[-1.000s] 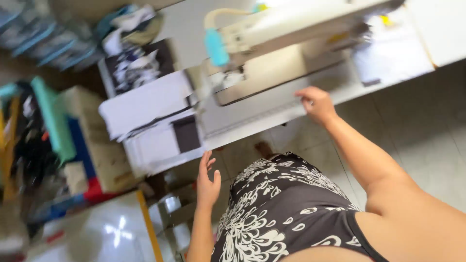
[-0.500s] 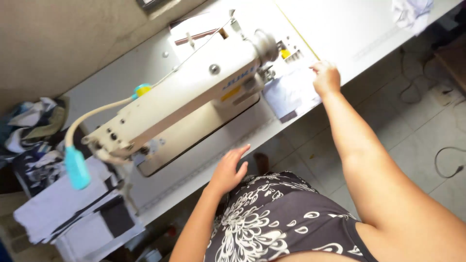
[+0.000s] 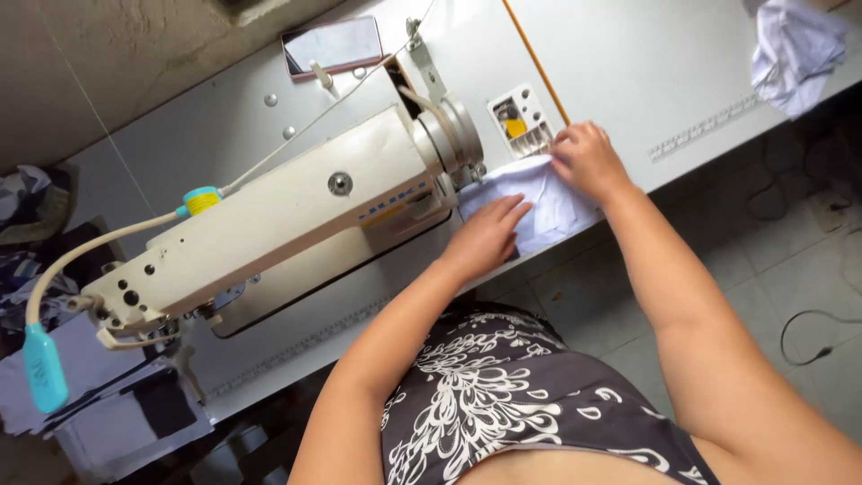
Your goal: The person folds and stacks fabric pieces on a workbench, then cleans the sewing machine table and the machine itself using a cloth. The person also moves a white plastic basket on the floor.
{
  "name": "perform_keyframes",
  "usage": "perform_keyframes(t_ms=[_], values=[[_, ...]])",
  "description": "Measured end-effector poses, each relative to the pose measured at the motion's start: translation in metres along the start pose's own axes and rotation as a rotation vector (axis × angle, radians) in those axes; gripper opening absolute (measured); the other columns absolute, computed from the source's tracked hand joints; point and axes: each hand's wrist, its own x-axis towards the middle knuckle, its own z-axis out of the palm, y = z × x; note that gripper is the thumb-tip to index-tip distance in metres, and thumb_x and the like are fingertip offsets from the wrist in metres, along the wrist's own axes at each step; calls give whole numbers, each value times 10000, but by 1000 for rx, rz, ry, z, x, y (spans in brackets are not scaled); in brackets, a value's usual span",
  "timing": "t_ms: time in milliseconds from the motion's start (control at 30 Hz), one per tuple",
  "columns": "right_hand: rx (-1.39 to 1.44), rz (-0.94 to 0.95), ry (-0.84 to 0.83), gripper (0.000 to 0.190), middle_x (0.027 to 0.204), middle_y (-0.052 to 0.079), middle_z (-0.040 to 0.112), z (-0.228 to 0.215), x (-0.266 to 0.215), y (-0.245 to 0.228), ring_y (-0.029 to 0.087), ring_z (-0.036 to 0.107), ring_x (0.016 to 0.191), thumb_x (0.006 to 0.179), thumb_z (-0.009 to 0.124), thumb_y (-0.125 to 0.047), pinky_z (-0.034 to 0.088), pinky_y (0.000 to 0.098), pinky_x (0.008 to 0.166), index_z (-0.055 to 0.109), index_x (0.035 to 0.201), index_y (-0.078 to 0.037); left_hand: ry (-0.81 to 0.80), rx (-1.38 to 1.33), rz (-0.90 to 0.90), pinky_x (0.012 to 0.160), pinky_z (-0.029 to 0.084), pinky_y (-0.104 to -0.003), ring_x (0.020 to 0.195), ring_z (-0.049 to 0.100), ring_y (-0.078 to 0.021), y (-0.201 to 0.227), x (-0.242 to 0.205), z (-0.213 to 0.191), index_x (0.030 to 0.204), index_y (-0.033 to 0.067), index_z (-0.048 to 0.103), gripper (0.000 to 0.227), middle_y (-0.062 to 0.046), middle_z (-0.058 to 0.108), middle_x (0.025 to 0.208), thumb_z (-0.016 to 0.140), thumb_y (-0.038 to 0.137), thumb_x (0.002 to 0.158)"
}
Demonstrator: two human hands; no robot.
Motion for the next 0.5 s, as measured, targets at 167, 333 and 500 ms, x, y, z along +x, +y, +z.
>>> perform_keyframes(t_ms=[167, 333, 500], values=[[40, -147, 83, 181, 1022, 3, 663, -34, -16, -16, 192, 570, 1102, 760, 728, -216, 370, 458, 1062, 666, 927, -186, 47, 172, -25, 1086, 356, -542, 1368, 340, -401, -7, 61, 24, 1472, 26, 248, 843, -243, 277, 1501, 711, 168, 782], [272, -164, 165, 140, 965, -8, 684, -86, -37, -52, 181, 616, 1048, 847, 674, -176, 383, 446, 1051, 694, 985, -188, 147, 187, -77, 1056, 343, -531, 936, 619, -211, -29, 56, 45, 914, 144, 624, 246, -24, 627, 871, 707, 273, 721], [515, -227, 186, 182, 972, 6, 688, -128, -44, -116, 201, 643, 942, 808, 702, -125, 449, 405, 1030, 712, 987, -157, 349, 72, -88, 826, 488, -416, 798, 621, -189, 9, -38, -26, 843, 180, 593, 113, 15, 581, 827, 645, 266, 792]])
